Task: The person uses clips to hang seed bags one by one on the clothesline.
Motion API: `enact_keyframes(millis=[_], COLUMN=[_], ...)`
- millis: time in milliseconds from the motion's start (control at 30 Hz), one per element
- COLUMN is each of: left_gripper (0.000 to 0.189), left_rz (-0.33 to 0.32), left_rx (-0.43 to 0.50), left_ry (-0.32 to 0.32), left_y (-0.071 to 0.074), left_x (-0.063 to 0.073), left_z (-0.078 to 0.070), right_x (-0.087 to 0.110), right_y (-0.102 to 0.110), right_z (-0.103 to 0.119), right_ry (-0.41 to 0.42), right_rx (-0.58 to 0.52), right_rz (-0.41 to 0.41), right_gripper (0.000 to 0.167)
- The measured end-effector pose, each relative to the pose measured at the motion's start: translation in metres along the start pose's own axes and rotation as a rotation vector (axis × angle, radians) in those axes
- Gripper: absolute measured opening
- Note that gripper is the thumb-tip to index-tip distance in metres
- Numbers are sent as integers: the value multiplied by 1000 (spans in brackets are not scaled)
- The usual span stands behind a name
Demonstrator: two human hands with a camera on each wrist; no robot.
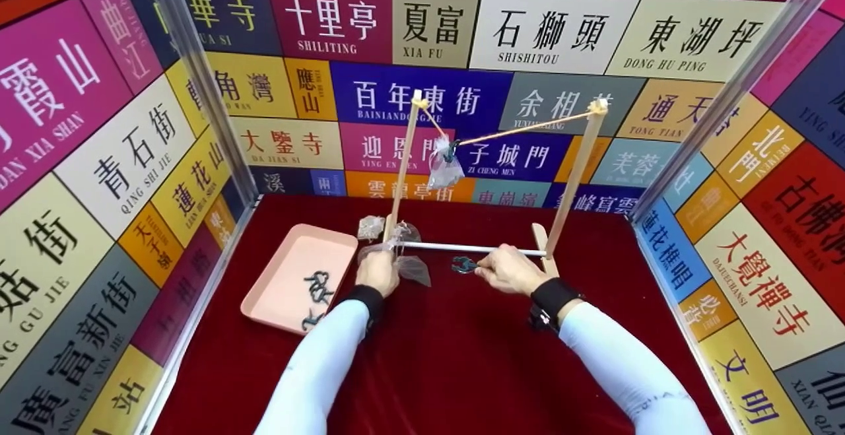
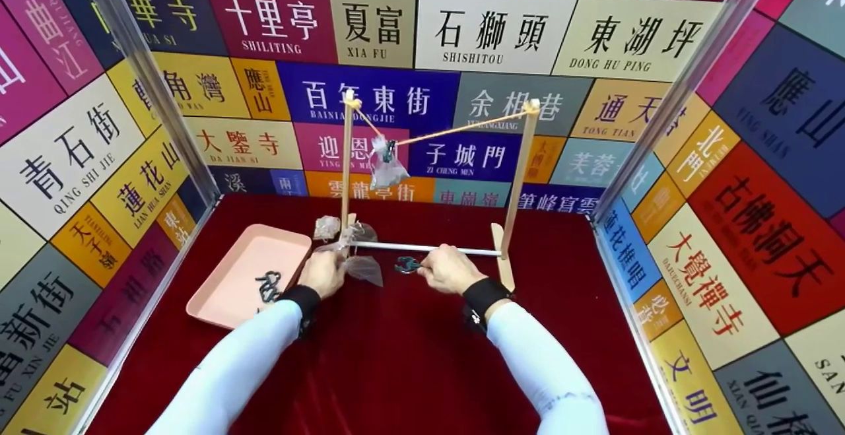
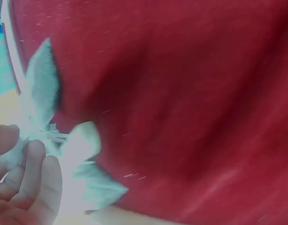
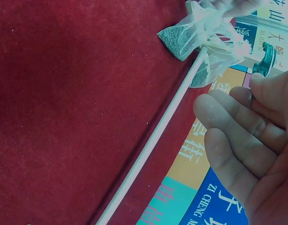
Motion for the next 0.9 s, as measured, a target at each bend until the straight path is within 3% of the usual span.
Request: enact_keyframes(millis=[267,300,467,633,800,900], left_gripper=[15,11,8,13,19,22], left_rz=[32,40,48,58,-45,-124], left_rx=[-153,-165,-243,-327,-465,-522], left_ry=[-225,-250,-395,-523,-653,-685], left_y=[36,51,75,97,126,143], left_x=[-27,-26,-40,-54,-72,-88], left_z=[-48,-62,-98,-144,-191,-214], right_x=[0,0,1,1,1,1], right_y=[3,2,-4,-13,-14,-11], right_z=[-4,-4,-7,-5,1,2], right_ry=[-41,-45,-60,-8,13,-18], right_rx=[12,11,18,36,58,66], right_rz=[32,34,64,100,114,137], right_gripper=[16,16,16,28,37,44])
Point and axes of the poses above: each hand's wrist, its own x-axis away from the middle knuckle, its own y-axis out of the back of the hand, z = x × y, the point moved 6 cm from there along -x, towards the middle knuckle, and after that the axes turned 7 degrees about -x, right-handed, at the moved point
